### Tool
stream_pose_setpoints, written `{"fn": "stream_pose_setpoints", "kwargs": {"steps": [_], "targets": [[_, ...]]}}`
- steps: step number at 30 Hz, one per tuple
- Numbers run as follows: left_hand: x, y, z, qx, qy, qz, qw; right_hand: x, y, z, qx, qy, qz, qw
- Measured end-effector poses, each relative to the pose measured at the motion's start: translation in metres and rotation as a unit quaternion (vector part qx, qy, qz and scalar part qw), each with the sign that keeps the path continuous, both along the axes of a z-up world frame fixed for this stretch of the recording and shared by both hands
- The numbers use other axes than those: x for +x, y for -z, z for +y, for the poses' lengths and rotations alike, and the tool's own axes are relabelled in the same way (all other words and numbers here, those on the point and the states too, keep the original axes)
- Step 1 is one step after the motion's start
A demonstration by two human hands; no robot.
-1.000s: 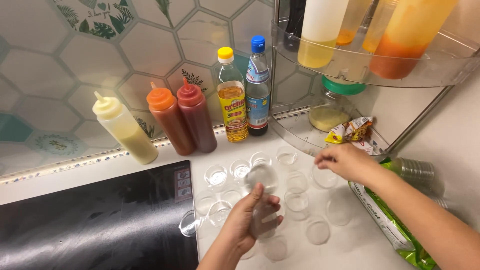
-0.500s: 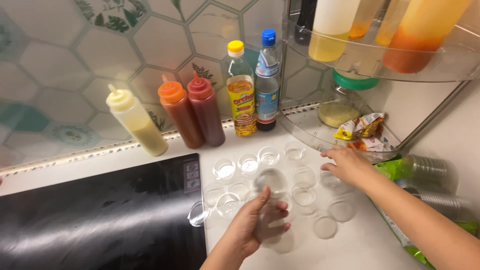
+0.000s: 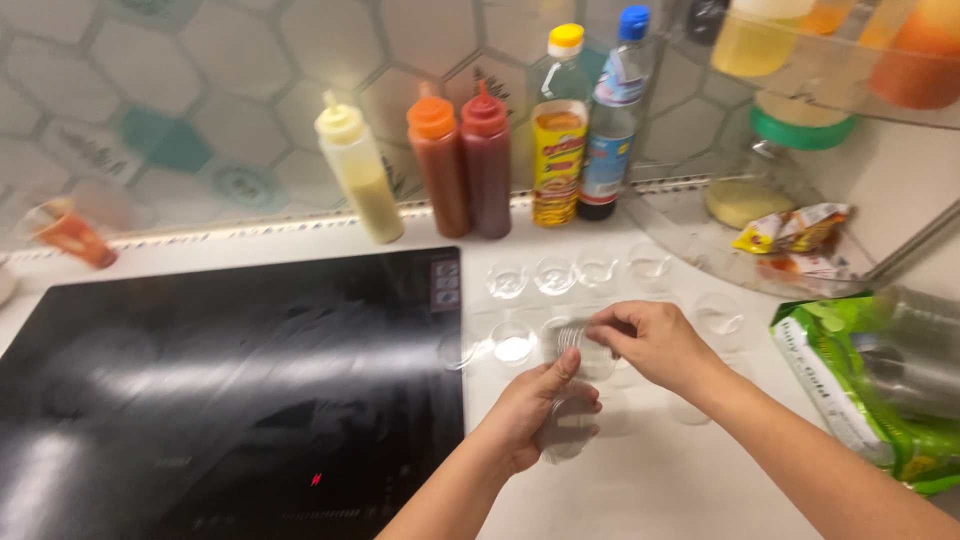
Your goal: Filling small plastic condiment cups with various colored sauces using squeeze bottles and applying lids.
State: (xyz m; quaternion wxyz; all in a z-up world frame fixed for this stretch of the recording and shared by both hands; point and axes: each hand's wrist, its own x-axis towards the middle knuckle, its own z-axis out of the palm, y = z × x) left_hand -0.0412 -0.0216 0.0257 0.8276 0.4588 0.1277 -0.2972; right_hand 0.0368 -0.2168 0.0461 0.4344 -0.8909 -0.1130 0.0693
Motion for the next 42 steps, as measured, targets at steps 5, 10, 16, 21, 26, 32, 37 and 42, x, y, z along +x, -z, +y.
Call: {"fn": "stream_pose_setpoints", "kwargs": {"steps": [5, 10, 16, 21, 26, 32, 37, 42], "targets": [[-0.009, 0.018, 0.029, 0.025, -0.076, 0.002, 0.997, -0.009, 0.001, 0.017, 0.041, -0.012, 0.008, 0.999], [-0.015, 0.02, 0.079, 0.025, -0.237, 0.041, 0.97, -0.014, 0.013, 0.027, 0.061, -0.057, 0.029, 0.996], [-0.032, 0.003, 0.108, -0.007, -0.298, 0.028, 0.954, -0.043, 0.012, 0.075, -0.116, -0.209, -0.06, 0.969], [-0.045, 0.001, 0.103, -0.026, -0.301, -0.002, 0.953, -0.04, 0.043, 0.108, -0.237, -0.313, -0.182, 0.902], [-0.05, -0.005, 0.095, -0.026, -0.296, 0.016, 0.955, -0.031, 0.063, 0.119, -0.254, -0.312, -0.251, 0.88], [-0.036, 0.014, 0.079, -0.065, -0.241, 0.017, 0.968, -0.016, 0.026, 0.099, -0.158, -0.247, -0.236, 0.926], [-0.026, -0.012, 0.045, -0.016, -0.2, 0.033, 0.979, 0.011, 0.028, 0.046, -0.02, -0.168, -0.082, 0.982], [-0.004, 0.008, 0.015, -0.063, -0.123, -0.079, 0.987, -0.001, 0.021, 0.013, 0.16, -0.022, 0.174, 0.971]]}}
